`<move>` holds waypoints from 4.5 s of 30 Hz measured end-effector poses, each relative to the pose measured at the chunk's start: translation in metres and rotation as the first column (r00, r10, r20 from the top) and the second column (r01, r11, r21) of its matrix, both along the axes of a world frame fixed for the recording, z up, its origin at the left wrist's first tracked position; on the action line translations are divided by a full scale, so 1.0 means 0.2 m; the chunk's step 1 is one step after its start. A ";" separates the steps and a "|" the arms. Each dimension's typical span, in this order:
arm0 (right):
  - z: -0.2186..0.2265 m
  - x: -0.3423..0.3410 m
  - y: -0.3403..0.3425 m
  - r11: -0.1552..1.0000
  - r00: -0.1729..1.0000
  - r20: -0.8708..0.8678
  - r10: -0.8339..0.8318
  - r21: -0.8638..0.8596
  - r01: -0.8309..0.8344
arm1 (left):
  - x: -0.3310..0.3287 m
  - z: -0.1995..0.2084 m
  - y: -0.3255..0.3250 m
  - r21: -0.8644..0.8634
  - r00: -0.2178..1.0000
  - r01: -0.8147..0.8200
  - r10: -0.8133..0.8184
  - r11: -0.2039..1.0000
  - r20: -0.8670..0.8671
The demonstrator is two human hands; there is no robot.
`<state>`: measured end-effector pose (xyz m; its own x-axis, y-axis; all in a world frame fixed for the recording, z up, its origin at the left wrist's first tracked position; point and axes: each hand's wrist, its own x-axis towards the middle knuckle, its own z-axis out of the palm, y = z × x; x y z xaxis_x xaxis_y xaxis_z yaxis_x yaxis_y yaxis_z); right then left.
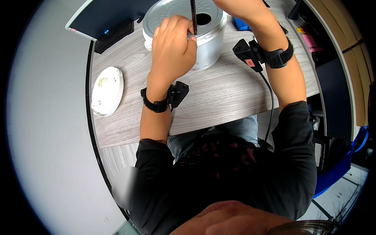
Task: The person wipes the exterior of a white rice cooker with a blue cloth, then uses a screwdriver to remove screws from the lid and body. The lid is detached and set aside, and the person continues unscrewing components from the main unit.
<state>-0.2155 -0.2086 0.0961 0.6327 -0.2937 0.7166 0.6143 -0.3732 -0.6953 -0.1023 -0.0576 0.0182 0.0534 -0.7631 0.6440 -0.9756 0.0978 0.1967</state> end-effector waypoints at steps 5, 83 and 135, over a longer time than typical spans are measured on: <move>-0.02 0.03 -0.01 0.999 0.999 0.039 -0.036 -0.013 0.037 | 0.00 -0.01 0.00 -0.016 1.000 0.002 -0.002 1.000 0.009; 0.08 -0.09 0.10 0.927 0.927 -0.181 -0.329 -0.248 0.281 | -0.02 -0.01 0.02 -0.075 1.000 0.022 -0.021 0.997 0.014; 0.07 -0.11 0.10 0.986 0.993 -0.028 0.116 0.121 -0.111 | -0.03 -0.01 0.06 -0.106 0.999 0.025 -0.022 0.994 0.027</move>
